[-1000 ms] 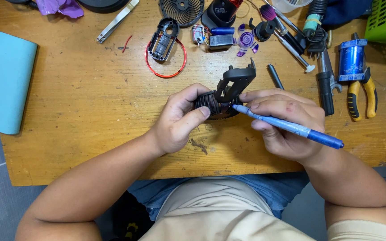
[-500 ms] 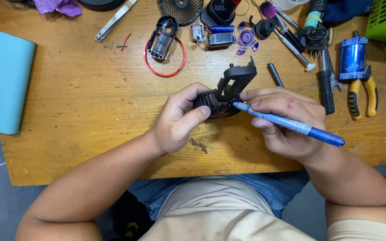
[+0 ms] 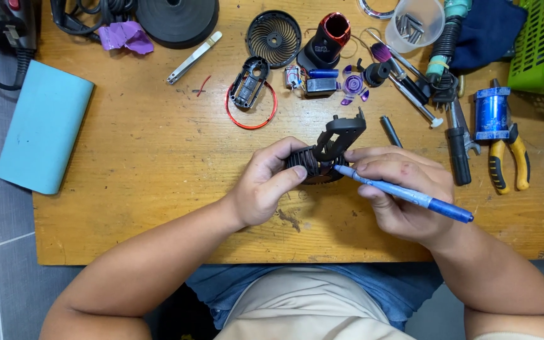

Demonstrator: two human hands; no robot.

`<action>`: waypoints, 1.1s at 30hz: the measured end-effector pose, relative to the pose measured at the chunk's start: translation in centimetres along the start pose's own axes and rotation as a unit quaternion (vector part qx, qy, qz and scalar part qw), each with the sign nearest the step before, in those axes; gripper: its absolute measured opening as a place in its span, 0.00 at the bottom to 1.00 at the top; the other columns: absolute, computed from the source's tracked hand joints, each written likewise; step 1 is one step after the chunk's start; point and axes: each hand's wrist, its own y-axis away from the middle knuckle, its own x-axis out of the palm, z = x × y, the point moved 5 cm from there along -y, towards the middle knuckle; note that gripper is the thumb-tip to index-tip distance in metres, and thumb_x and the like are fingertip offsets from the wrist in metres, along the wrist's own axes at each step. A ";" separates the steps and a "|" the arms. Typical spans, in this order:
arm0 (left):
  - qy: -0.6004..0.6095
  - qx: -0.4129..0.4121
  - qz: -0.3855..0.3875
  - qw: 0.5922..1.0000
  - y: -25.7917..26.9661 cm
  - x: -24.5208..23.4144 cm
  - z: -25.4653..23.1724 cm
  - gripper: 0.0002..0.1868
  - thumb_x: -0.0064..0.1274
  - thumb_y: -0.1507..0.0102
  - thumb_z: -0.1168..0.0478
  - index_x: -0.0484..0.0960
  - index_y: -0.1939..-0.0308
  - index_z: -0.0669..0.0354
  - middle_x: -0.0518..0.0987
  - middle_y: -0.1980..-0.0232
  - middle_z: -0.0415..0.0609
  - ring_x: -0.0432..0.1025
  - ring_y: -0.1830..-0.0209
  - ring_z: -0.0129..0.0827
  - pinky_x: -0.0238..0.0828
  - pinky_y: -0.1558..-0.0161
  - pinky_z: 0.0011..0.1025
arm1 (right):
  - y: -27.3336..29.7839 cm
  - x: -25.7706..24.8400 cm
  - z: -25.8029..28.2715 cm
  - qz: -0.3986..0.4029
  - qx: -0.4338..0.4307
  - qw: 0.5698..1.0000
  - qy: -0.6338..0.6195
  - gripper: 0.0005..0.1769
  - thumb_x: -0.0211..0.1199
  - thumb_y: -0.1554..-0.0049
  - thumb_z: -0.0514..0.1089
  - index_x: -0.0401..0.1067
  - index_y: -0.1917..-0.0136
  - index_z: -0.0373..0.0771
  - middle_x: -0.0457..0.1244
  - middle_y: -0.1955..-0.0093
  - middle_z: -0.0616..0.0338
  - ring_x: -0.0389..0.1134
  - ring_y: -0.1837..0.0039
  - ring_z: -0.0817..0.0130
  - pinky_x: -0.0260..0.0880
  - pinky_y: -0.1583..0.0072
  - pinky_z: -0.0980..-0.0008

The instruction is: A person uses a blue marker to mark or color the fins of a small black plastic fan housing on a cluttered workbench.

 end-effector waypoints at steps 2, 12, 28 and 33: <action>-0.003 0.001 0.000 1.000 0.0 0.0 -0.2 0.13 0.52 0.25 0.59 0.83 0.40 0.60 0.81 0.49 0.41 0.72 0.50 0.29 0.70 0.44 0.30 | -0.1 -0.1 0.3 -0.003 0.001 1.000 -0.005 0.13 0.63 0.30 0.42 0.76 0.47 0.26 0.73 0.51 0.43 0.84 0.41 0.35 0.90 0.38 0.50; -0.013 0.008 -0.001 1.000 0.2 0.1 -0.6 0.14 0.51 0.24 0.58 0.82 0.39 0.62 0.82 0.48 0.43 0.73 0.49 0.30 0.72 0.43 0.32 | -0.2 -0.2 0.7 -0.020 0.011 1.000 -0.021 0.10 0.61 0.30 0.37 0.73 0.45 0.24 0.73 0.50 0.37 0.84 0.42 0.33 0.93 0.38 0.43; -0.027 0.000 -0.001 1.000 0.3 0.1 -0.7 0.13 0.50 0.24 0.58 0.81 0.40 0.61 0.79 0.52 0.40 0.69 0.53 0.28 0.68 0.47 0.30 | -0.6 0.0 0.9 0.013 -0.005 1.000 0.000 0.12 0.61 0.30 0.40 0.75 0.47 0.25 0.73 0.51 0.40 0.84 0.42 0.31 0.90 0.37 0.46; -0.020 -0.001 0.000 1.000 0.3 0.1 -0.5 0.13 0.51 0.24 0.58 0.80 0.40 0.61 0.77 0.52 0.39 0.68 0.53 0.28 0.67 0.47 0.31 | -0.6 -0.1 0.9 0.013 0.004 1.000 0.007 0.11 0.63 0.30 0.40 0.75 0.47 0.26 0.74 0.50 0.39 0.84 0.42 0.33 0.90 0.37 0.49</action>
